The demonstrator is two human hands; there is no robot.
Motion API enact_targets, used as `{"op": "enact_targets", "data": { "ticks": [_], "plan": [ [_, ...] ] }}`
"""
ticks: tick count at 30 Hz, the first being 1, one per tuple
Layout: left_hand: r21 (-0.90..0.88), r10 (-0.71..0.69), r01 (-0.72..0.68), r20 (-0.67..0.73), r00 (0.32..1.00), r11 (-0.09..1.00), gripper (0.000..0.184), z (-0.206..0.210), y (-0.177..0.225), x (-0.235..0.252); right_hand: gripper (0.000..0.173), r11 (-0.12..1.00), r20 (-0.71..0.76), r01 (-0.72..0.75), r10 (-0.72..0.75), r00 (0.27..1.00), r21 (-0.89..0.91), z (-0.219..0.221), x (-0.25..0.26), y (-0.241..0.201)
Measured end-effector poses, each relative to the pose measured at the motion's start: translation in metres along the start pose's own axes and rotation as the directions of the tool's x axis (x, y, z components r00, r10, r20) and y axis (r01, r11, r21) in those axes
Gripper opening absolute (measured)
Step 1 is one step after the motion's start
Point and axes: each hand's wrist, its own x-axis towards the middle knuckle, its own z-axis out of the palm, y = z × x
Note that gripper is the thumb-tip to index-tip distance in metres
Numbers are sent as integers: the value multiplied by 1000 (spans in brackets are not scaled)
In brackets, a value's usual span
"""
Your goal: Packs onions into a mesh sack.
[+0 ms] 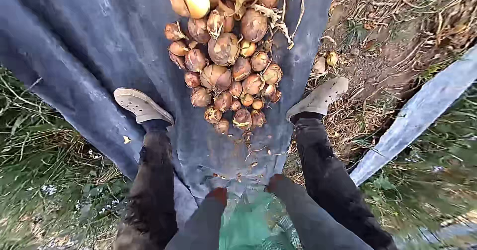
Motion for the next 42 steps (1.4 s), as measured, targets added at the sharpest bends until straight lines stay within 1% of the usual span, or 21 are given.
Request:
{"op": "enact_targets", "data": {
  "ticks": [1, 2, 3, 4, 5, 6, 7, 9, 11, 12, 15, 18, 21, 22, 25, 28, 32, 34, 36, 40, 42],
  "plan": [
    [118, 275, -252, -269, 923, 961, 51, 16, -45, 49, 61, 991, -80, 44, -34, 996, 126, -25, -9, 16],
    [245, 479, -413, -506, 717, 877, 54, 19, -77, 92, 56, 960, -215, 142, -90, 973, 242, -42, -15, 29],
    [181, 324, -284, -256, 911, 942, 57, -28, -68, 83, 51, 934, -352, 241, -140, 925, 262, -51, -19, 36],
    [151, 194, -181, -73, 978, 972, 58, -70, -58, 76, 49, 941, -456, 277, -162, 875, 196, -57, -24, 36],
    [116, 150, -146, -27, 988, 982, 55, -103, -55, 67, 47, 968, -475, 230, -155, 866, 105, -69, -38, 30],
    [74, 156, -151, -60, 986, 986, 53, -125, -57, 58, 48, 990, -321, 102, -66, 945, 98, -92, -60, 16],
    [61, 166, -160, -102, 981, 985, 50, -139, -63, 53, 48, 991, -281, 31, 7, 960, 133, -103, -60, 11],
    [64, 207, -199, -152, 966, 978, 46, -158, -77, 54, 47, 981, -411, 16, 65, 909, 192, -109, -21, 21],
    [-19, 252, -260, -185, 950, 965, 44, -167, -90, 64, 52, 967, -385, -56, 152, 910, 248, -125, 5, 26],
    [-25, 269, -277, -166, 949, 961, 44, -172, -90, 66, 53, 960, -375, -93, 191, 907, 262, -132, 16, 28],
    [53, 270, -267, -80, 959, 962, 38, -185, -84, 74, 53, 959, -346, -162, 237, 908, 232, -146, 35, 37],
    [88, 157, -142, -190, 969, 986, 41, -188, -93, 109, 53, 966, -347, -152, 218, 912, 208, -152, 60, 46],
    [79, -79, 100, -240, 968, 992, 45, -185, -82, 139, 54, 957, -344, -183, 254, 904, 226, -161, 83, 35],
    [46, -131, 148, -257, 957, 988, 45, -181, -76, 148, 54, 952, -334, -197, 270, 903, 235, -167, 88, 28],
    [-25, -249, 254, -313, 917, 967, 40, -178, -57, 158, 43, 929, -431, -200, 325, 842, 311, -175, 99, 11],
    [97, -239, 287, -344, 908, 953, 38, -188, -50, 151, 35, 945, -485, -196, 305, 820, 264, -193, 87, 3],
    [246, -99, 235, -465, 880, 940, 36, -223, -53, 135, 32, 974, -531, -182, 228, 816, 138, -231, 61, 13],
    [240, -75, 230, -519, 851, 943, 34, -242, -53, 124, 30, 979, -597, -162, 202, 776, 122, -249, 42, 18],
    [191, -78, 233, -593, 802, 953, 34, -266, -52, 116, 30, 983, -685, -135, 185, 704, 127, -280, 19, 17],
    [191, -57, 232, -644, 763, 954, 33, -296, -48, 102, 27, 991, -757, -137, 81, 649, -12, -351, -36, 8],
    [153, -40, 208, -705, 708, 966, 33, -319, -52, 91, 25, 987, -781, -126, 2, 624, -98, -382, -61, 3]
  ]
}}
